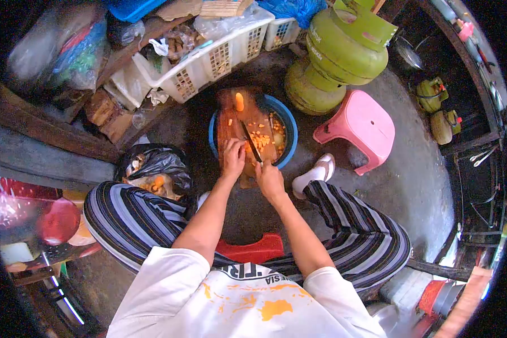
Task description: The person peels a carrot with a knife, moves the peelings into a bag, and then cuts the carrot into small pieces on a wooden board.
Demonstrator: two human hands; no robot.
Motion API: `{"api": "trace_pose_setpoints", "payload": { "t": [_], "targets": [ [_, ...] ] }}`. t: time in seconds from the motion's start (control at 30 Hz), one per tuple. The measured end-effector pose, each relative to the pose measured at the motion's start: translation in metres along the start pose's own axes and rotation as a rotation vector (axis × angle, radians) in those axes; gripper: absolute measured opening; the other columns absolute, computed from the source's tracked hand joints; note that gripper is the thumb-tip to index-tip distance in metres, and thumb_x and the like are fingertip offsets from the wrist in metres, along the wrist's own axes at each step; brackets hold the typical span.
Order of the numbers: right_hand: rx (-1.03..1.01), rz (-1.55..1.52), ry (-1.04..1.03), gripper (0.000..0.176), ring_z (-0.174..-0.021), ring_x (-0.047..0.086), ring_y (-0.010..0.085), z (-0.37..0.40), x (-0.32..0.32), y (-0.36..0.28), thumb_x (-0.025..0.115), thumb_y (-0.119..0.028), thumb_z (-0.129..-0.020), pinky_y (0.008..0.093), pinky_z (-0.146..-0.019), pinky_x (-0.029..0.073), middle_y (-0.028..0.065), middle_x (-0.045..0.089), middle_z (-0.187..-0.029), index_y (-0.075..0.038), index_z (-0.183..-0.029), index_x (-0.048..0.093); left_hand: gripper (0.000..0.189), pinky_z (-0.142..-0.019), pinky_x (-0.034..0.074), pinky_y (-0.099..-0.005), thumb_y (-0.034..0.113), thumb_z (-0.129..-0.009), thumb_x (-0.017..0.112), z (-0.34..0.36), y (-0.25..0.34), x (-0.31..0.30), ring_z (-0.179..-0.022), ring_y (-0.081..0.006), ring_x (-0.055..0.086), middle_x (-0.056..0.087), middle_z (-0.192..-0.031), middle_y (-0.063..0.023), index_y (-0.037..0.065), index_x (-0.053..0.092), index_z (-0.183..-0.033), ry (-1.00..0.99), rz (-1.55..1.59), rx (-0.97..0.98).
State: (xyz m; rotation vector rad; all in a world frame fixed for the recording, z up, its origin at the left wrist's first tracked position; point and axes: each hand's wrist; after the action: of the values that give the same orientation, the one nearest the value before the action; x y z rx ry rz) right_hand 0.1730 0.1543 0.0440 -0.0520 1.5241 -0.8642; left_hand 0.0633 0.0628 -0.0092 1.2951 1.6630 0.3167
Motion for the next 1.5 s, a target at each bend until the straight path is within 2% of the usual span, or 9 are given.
{"api": "trace_pose_setpoints", "payload": {
  "t": [0.1,0.3,0.6,0.73,0.8,1.0,1.2,1.4,1.5],
  "targets": [
    [-0.069,-0.041,0.069,0.032,-0.064,0.059,0.0434,0.001,0.0,-0.003,0.048,-0.025,-0.088,0.049,-0.057,0.049,0.0276,0.058,-0.066,0.005,-0.081,0.052,0.016,-0.076,0.043,-0.0388,-0.005,-0.071,0.055,0.006,0.004,-0.002,-0.086,-0.0337,0.052,0.055,-0.09,-0.014,-0.001,0.058,-0.086,-0.005,0.05,-0.076],
    [-0.034,-0.038,0.07,0.031,-0.062,0.059,0.0432,0.002,-0.004,-0.014,0.048,-0.023,-0.087,0.0479,-0.056,0.049,0.0275,0.058,-0.065,0.007,-0.08,0.052,0.013,-0.074,0.046,-0.0345,-0.005,-0.073,0.056,0.008,0.006,-0.001,-0.084,-0.0321,0.057,0.058,-0.089,-0.014,-0.002,0.057,-0.086,0.069,0.092,-0.121],
    [-0.002,0.083,0.018,0.036,-0.063,0.059,0.0434,-0.008,0.021,-0.018,0.045,-0.026,-0.088,0.0466,-0.058,0.05,0.0275,0.059,-0.068,0.007,-0.078,0.054,0.011,-0.072,0.046,-0.0328,-0.006,-0.074,0.055,0.009,0.005,-0.001,-0.081,-0.031,0.058,0.058,-0.087,-0.0141,-0.002,0.056,-0.084,0.067,0.154,-0.121],
    [-0.002,-0.04,0.02,0.039,-0.064,0.058,0.045,-0.013,0.021,-0.003,0.045,-0.029,-0.088,0.0481,-0.061,0.049,0.0288,0.059,-0.07,0.008,-0.079,0.056,0.01,-0.072,0.046,-0.033,-0.006,-0.071,0.058,0.009,0.012,-0.002,-0.08,-0.0291,0.057,0.057,-0.083,-0.0128,-0.001,0.055,-0.079,0.095,0.192,-0.167],
    [-0.012,-0.089,-0.058,0.041,-0.065,0.058,0.0457,-0.021,0.014,0.003,0.045,-0.029,-0.088,0.0489,-0.061,0.049,0.0294,0.058,-0.07,0.009,-0.079,0.057,0.011,-0.069,0.046,-0.033,-0.008,-0.072,0.054,0.007,0.012,-0.003,-0.078,-0.0306,0.057,0.056,-0.083,-0.0133,-0.001,0.054,-0.081,0.093,0.236,-0.17],
    [0.011,-0.031,-0.016,0.04,-0.066,0.058,0.0451,-0.002,-0.013,-0.023,0.045,-0.029,-0.088,0.0494,-0.061,0.049,0.0303,0.058,-0.068,0.009,-0.08,0.056,0.011,-0.069,0.045,-0.0331,-0.007,-0.071,0.055,0.008,0.005,-0.001,-0.078,-0.0308,0.056,0.054,-0.083,-0.0127,-0.001,0.051,-0.079,0.09,0.182,-0.125],
    [-0.041,0.008,0.014,0.037,-0.065,0.06,0.0425,0.0,0.004,-0.017,0.044,-0.028,-0.089,0.0472,-0.058,0.05,0.028,0.058,-0.066,0.006,-0.079,0.052,0.009,-0.07,0.045,-0.0337,-0.005,-0.072,0.054,0.01,0.005,0.0,-0.08,-0.0323,0.055,0.055,-0.084,-0.0128,-0.001,0.052,-0.08,0.101,0.16,-0.128],
    [-0.054,0.046,0.004,0.038,-0.062,0.059,0.0432,-0.005,0.023,-0.017,0.045,-0.028,-0.088,0.046,-0.056,0.051,0.0278,0.058,-0.069,0.006,-0.074,0.055,0.006,-0.07,0.045,-0.0344,-0.002,-0.074,0.055,0.011,0.005,-0.002,-0.08,-0.0314,0.056,0.056,-0.084,-0.0135,-0.002,0.052,-0.079,0.079,0.175,-0.177],
    [-0.004,0.044,0.082,0.038,-0.063,0.059,0.0427,-0.006,0.029,-0.016,0.047,-0.027,-0.087,0.0465,-0.056,0.05,0.028,0.058,-0.067,0.006,-0.071,0.057,0.006,-0.07,0.045,-0.0342,-0.003,-0.073,0.055,0.009,0.002,0.001,-0.078,-0.0307,0.056,0.055,-0.082,-0.0138,-0.002,0.052,-0.078,0.111,0.158,-0.106]
  ]
}}
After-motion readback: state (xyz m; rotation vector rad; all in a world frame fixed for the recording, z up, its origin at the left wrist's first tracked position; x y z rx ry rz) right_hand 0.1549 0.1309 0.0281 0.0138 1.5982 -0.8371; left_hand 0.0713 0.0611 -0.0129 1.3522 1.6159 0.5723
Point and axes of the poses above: each hand's wrist, its own z-axis away from the middle knuckle, its own x-axis out of the palm, y = z × x
